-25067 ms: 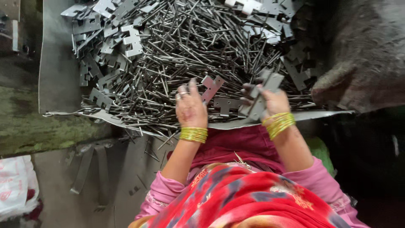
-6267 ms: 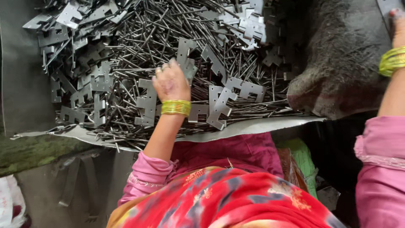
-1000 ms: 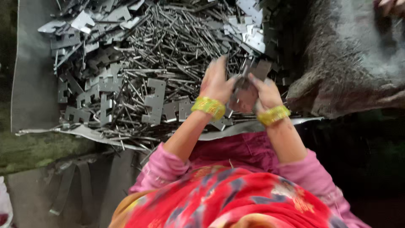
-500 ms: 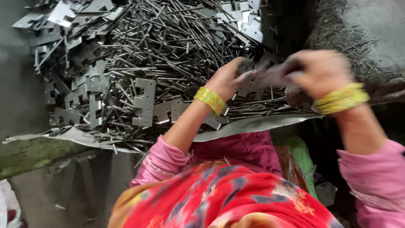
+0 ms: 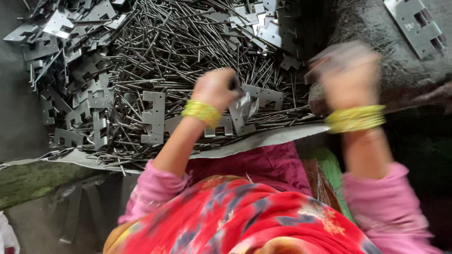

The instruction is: The person repeatedly picks up small metal brackets and pins from a large pile, separates them by hand, and places the brackets into a separate pile on the right. The task continues throughout the clip with consistent hand movements and no visible tools.

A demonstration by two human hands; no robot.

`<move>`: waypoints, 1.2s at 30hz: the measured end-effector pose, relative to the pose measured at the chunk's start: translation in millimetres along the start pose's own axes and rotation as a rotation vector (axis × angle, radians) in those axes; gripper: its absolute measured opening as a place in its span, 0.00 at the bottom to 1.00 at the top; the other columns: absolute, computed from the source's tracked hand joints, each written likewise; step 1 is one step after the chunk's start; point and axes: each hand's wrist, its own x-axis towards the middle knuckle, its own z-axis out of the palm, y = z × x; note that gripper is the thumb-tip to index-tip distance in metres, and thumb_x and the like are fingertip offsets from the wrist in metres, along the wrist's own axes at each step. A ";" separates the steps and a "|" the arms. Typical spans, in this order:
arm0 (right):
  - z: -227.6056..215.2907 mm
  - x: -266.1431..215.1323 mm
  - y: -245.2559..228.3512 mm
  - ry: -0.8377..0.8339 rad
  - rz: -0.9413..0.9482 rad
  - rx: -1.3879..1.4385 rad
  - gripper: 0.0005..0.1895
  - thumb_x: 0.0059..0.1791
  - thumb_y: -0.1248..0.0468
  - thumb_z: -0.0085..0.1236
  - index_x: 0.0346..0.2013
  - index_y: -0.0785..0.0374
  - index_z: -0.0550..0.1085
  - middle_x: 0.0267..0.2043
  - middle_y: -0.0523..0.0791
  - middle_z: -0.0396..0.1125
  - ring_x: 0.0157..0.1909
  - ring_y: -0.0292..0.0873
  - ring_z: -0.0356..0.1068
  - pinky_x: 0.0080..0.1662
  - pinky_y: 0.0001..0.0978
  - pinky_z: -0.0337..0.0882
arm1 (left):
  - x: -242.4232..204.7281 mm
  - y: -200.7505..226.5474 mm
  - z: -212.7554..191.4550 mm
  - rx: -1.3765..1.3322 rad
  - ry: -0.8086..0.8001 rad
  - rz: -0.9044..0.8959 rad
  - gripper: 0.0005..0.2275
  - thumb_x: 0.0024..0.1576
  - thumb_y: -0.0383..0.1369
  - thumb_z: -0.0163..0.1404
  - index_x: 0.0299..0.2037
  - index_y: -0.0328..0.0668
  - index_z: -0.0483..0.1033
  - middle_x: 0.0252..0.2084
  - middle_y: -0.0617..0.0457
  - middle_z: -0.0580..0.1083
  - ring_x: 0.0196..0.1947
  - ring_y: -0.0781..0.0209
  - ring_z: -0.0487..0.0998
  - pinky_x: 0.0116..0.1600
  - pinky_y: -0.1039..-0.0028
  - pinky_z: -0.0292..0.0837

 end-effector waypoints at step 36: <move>103.3 -16.0 45.9 0.442 0.927 0.920 0.11 0.49 0.73 0.60 0.46 0.65 0.76 0.41 0.47 0.74 0.39 0.46 0.76 0.43 0.43 0.81 | 214.0 5.3 164.3 0.598 0.234 0.442 0.12 0.56 0.31 0.43 0.43 0.37 0.79 0.50 0.42 0.74 0.50 0.46 0.76 0.44 0.57 0.74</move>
